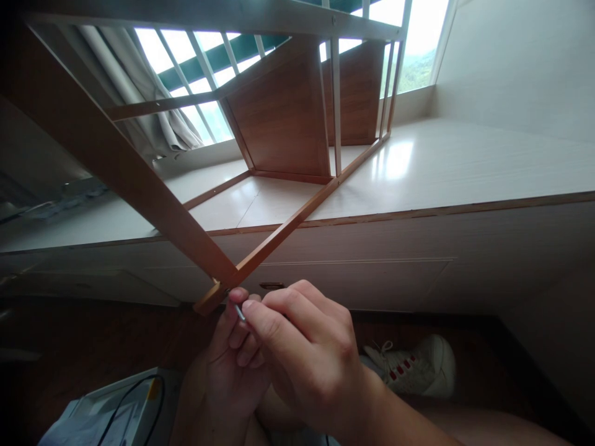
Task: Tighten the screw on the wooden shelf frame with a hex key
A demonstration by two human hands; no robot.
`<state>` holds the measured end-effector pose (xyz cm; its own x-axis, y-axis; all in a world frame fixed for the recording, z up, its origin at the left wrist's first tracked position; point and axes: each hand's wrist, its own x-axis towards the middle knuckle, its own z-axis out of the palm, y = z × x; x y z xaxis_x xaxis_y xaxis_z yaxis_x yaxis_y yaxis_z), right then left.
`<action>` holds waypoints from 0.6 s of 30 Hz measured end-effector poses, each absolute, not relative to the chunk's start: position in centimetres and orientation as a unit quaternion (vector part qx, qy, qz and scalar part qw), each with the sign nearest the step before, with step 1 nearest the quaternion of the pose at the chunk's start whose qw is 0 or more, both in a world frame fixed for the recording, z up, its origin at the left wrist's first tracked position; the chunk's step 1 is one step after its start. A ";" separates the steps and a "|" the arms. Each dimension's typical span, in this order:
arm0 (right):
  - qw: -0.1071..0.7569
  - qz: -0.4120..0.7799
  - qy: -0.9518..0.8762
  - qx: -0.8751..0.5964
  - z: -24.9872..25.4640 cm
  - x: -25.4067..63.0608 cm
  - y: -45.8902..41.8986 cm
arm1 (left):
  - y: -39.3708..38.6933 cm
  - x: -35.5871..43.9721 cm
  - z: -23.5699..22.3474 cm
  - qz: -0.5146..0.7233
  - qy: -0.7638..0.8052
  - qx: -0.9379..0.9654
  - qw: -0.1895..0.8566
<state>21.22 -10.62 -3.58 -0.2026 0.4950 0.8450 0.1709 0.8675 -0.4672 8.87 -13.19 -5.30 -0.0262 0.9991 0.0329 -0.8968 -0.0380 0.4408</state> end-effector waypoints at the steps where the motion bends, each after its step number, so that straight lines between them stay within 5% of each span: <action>1: 0.596 0.137 -0.762 -0.214 -3.5 21.2 -10.6 | -13.2 8.8 -5.3 0.700 0.151 0.168 0.677; 18: 0.611 0.101 -0.751 -0.229 -3.3 21.2 -10.4 | -13.1 8.6 -5.9 0.703 0.129 0.143 0.685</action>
<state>21.16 -10.40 -3.30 -0.1482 0.4671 0.8717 0.2202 0.8749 -0.4313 8.61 -13.10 -5.87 -0.0214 0.9995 0.0251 -0.9257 -0.0293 0.3772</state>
